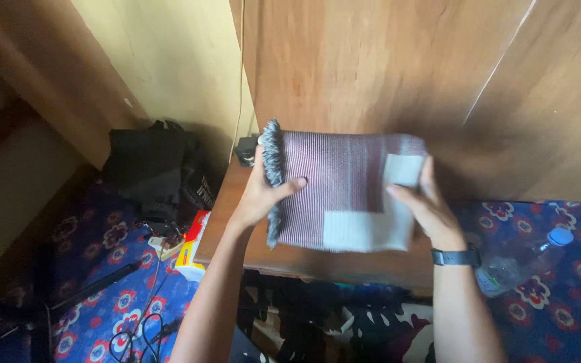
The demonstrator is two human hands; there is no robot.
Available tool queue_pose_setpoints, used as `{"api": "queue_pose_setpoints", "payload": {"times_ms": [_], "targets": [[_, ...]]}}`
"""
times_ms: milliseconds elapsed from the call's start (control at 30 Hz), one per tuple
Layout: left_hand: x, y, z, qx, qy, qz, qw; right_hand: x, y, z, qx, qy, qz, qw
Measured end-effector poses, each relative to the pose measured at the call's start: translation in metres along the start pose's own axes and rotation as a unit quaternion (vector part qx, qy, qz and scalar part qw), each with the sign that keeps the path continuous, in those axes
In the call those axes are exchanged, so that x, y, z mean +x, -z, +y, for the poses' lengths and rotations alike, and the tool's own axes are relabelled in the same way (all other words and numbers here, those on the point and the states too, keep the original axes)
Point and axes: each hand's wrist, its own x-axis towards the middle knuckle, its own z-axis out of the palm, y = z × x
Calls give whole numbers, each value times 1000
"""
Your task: The person clears a small wooden table by moving cables, a mat, and a laptop aside, then folds a tissue. The items are placed on the floor or nearby surfaces, leaving the tabletop empty.
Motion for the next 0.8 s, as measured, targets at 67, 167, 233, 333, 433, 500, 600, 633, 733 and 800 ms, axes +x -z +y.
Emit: {"api": "queue_pose_setpoints", "payload": {"times_ms": [67,167,233,333,433,500,600,633,733,800], "targets": [[2,4,-48,-37,65,-12,997,3,-4,19,-95,-130,14,987],[0,6,-137,16,209,24,978,5,-18,49,-168,-220,33,960],[-7,1,-183,113,257,65,958,3,-22,61,-263,-232,35,936],[-12,-2,-202,180,234,112,949,0,-26,72,-336,-210,32,918],[-5,13,-176,93,181,157,966,-1,-39,77,-109,-176,35,978],[1,31,-144,8,141,220,965,5,-45,70,4,-144,6,990],[-14,67,-96,-46,187,85,978,11,-85,65,7,13,-93,996],[-22,82,-83,-73,212,0,975,15,-102,65,25,-13,-81,996],[-61,129,-59,138,254,57,956,15,-157,70,64,-83,-68,992],[-98,154,-50,89,214,129,964,9,-195,74,73,-104,-88,988]]}}
